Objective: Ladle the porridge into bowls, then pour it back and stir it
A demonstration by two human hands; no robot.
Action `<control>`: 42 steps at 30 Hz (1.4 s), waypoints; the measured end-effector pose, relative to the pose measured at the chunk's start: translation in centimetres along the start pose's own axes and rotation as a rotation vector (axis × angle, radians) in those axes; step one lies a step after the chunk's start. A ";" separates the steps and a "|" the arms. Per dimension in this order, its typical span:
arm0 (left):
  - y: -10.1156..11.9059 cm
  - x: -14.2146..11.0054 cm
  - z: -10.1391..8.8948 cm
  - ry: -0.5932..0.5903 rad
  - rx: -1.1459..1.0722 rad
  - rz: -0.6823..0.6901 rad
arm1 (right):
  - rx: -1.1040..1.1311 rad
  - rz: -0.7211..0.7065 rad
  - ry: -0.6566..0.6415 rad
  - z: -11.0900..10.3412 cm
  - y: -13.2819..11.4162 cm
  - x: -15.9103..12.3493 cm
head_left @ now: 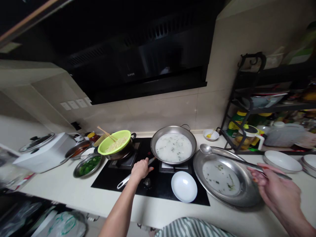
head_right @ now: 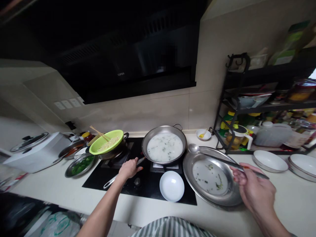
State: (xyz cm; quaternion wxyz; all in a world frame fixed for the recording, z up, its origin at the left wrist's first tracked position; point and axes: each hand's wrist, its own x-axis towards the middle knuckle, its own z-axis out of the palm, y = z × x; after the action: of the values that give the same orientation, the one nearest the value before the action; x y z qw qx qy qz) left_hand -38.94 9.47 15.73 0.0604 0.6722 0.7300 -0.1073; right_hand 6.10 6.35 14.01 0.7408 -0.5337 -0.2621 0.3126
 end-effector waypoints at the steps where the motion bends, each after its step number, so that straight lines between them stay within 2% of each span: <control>1: 0.0 0.0 0.0 -0.001 -0.003 0.000 | 0.056 0.041 -0.010 1.2 -0.3 -0.2; 3: 0.0 0.1 0.1 -0.001 -0.005 0.004 | 0.065 0.012 -0.095 3.7 -0.5 -0.6; 5: -0.1 0.1 0.2 0.007 -0.005 0.014 | -0.036 -0.069 -0.220 6.3 0.0 -1.0; 8: -0.1 0.1 0.3 0.028 -0.005 0.031 | -0.159 -0.279 -0.412 9.5 1.6 -1.0; 11: 0.0 0.1 0.4 0.026 -0.013 0.023 | -0.273 -0.423 -0.547 11.7 3.1 -0.6; 14: 0.0 0.1 0.4 0.022 -0.018 0.012 | -0.342 -0.464 -0.601 12.9 4.0 -0.5; 17: -0.1 0.2 0.5 0.027 -0.014 0.013 | -0.349 -0.420 -0.613 13.3 4.4 -0.7; 19: -0.1 0.2 0.5 0.031 -0.011 0.018 | -0.327 -0.343 -0.592 13.3 4.6 -0.7; 23: -0.2 0.3 0.7 0.038 -0.019 0.025 | -0.237 -0.174 -0.442 13.0 4.9 0.0; 28: -0.2 0.2 0.6 0.036 -0.026 0.027 | -0.176 -0.109 -0.347 12.4 4.3 0.6; 37: 0.0 -0.2 0.1 0.016 -0.018 0.018 | -0.173 -0.120 -0.328 11.7 3.6 0.4; 42: -0.1 0.0 0.4 0.036 -0.015 0.030 | -0.185 -0.187 -0.396 11.6 3.8 0.1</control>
State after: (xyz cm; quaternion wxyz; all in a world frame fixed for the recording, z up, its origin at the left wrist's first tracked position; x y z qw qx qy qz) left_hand -39.06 9.36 15.36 0.0542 0.6843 0.7217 -0.0887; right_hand -2.88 14.59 13.77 0.6486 -0.5010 -0.4782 0.3157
